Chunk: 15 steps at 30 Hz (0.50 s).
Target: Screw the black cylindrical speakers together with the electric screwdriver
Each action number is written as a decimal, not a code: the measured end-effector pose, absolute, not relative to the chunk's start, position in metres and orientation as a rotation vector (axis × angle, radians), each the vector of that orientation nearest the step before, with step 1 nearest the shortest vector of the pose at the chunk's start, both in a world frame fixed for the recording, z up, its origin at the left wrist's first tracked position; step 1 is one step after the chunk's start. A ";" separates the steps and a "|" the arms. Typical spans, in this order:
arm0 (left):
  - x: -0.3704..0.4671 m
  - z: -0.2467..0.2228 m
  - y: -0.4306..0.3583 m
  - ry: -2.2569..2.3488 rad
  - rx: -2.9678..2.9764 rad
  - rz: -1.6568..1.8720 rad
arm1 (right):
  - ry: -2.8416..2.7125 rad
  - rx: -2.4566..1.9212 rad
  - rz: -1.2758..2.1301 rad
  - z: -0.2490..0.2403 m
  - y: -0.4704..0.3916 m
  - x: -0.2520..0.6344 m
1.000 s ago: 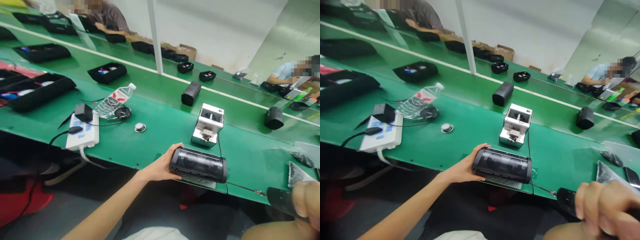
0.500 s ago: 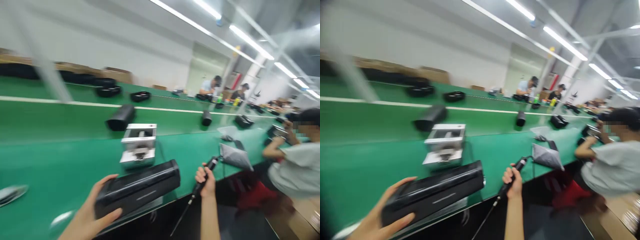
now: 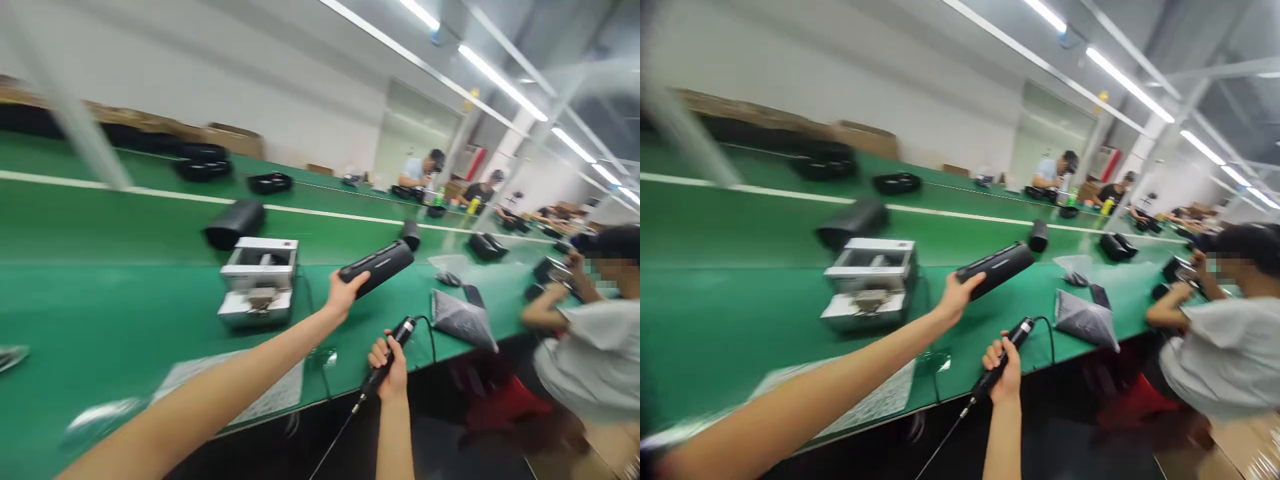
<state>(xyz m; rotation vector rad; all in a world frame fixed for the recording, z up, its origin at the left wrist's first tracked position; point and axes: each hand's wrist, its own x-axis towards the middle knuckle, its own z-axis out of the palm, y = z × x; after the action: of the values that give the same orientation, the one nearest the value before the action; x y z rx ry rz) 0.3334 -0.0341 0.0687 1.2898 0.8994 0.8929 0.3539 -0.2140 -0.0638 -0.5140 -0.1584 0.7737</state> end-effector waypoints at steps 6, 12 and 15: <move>0.452 0.068 0.048 1.189 1.453 1.077 | -0.160 -0.516 0.760 -0.057 -0.215 0.360; 0.461 0.064 0.107 1.288 1.563 1.188 | -0.208 -0.669 0.763 -0.048 -0.219 0.356; 0.452 0.063 0.119 1.358 1.591 1.202 | -0.223 -0.727 0.781 -0.039 -0.221 0.359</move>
<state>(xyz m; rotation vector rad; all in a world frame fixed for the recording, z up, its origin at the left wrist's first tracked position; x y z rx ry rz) 0.4518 0.1192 0.0632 1.5907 1.3577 1.2015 0.3594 -0.2214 -0.0388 -0.7267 -0.2229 0.7808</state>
